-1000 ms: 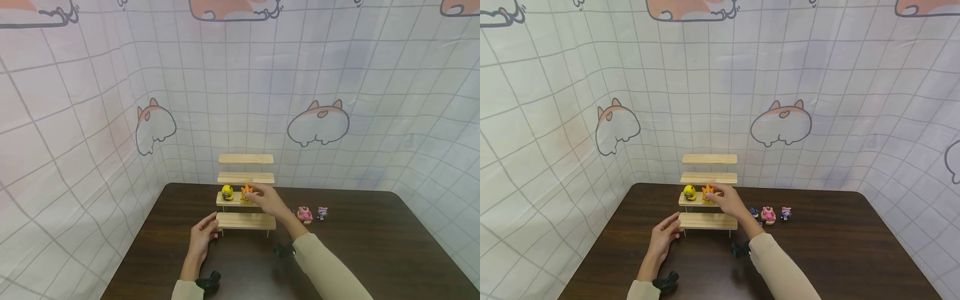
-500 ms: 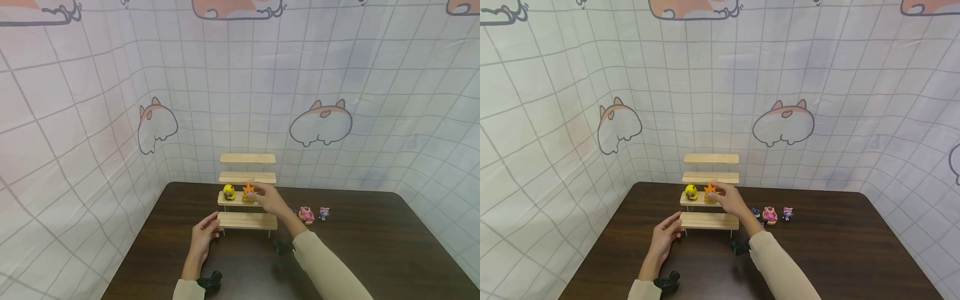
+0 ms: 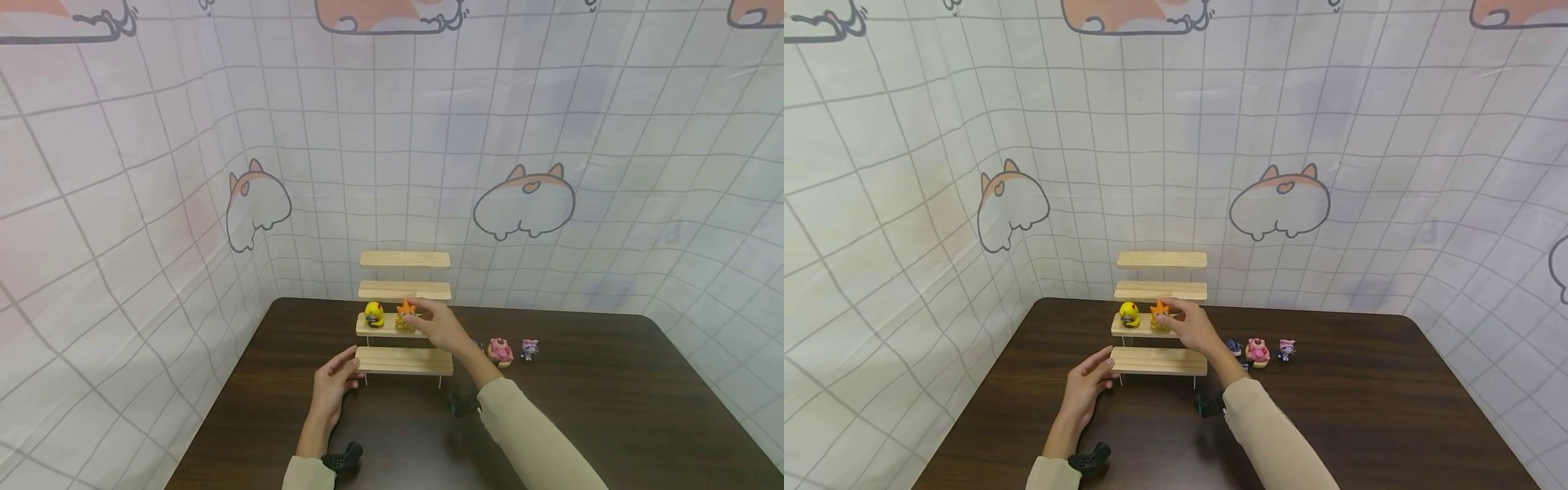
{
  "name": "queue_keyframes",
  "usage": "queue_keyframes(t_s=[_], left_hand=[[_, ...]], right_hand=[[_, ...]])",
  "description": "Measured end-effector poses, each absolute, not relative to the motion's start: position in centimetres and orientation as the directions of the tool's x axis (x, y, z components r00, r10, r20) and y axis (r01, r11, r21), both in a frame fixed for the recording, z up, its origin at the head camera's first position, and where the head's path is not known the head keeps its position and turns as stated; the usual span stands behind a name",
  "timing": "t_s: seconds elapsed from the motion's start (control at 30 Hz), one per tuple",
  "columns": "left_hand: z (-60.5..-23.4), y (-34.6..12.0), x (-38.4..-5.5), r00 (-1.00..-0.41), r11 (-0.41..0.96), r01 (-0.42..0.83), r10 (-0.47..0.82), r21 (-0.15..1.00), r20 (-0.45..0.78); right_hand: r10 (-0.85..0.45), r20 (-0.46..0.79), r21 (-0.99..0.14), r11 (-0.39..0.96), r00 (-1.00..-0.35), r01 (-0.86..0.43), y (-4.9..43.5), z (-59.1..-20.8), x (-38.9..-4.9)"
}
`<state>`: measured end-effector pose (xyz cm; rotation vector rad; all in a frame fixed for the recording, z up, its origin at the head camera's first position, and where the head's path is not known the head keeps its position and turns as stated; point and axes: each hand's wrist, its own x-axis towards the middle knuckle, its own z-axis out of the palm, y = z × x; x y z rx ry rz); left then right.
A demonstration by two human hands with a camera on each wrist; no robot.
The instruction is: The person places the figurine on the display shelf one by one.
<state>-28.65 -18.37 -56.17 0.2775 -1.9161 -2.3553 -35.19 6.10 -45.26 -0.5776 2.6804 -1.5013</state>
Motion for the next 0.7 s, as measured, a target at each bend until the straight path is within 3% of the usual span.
queue_keyframes(t_s=[0.4,0.7], left_hand=[[-56.2,-18.4,-28.7,-0.978,-0.198,-0.048,-0.190,0.979,-0.086],[-56.2,-18.3,-28.6,-0.981,-0.179,-0.030,-0.182,0.983,-0.064]], right_hand=[[-0.313,0.157,-0.835,0.464,-0.937,-0.295,6.1,-45.3,-35.1],[-0.331,0.185,-0.874,0.374,-0.926,-0.308,7.5,-45.5,-34.6]])
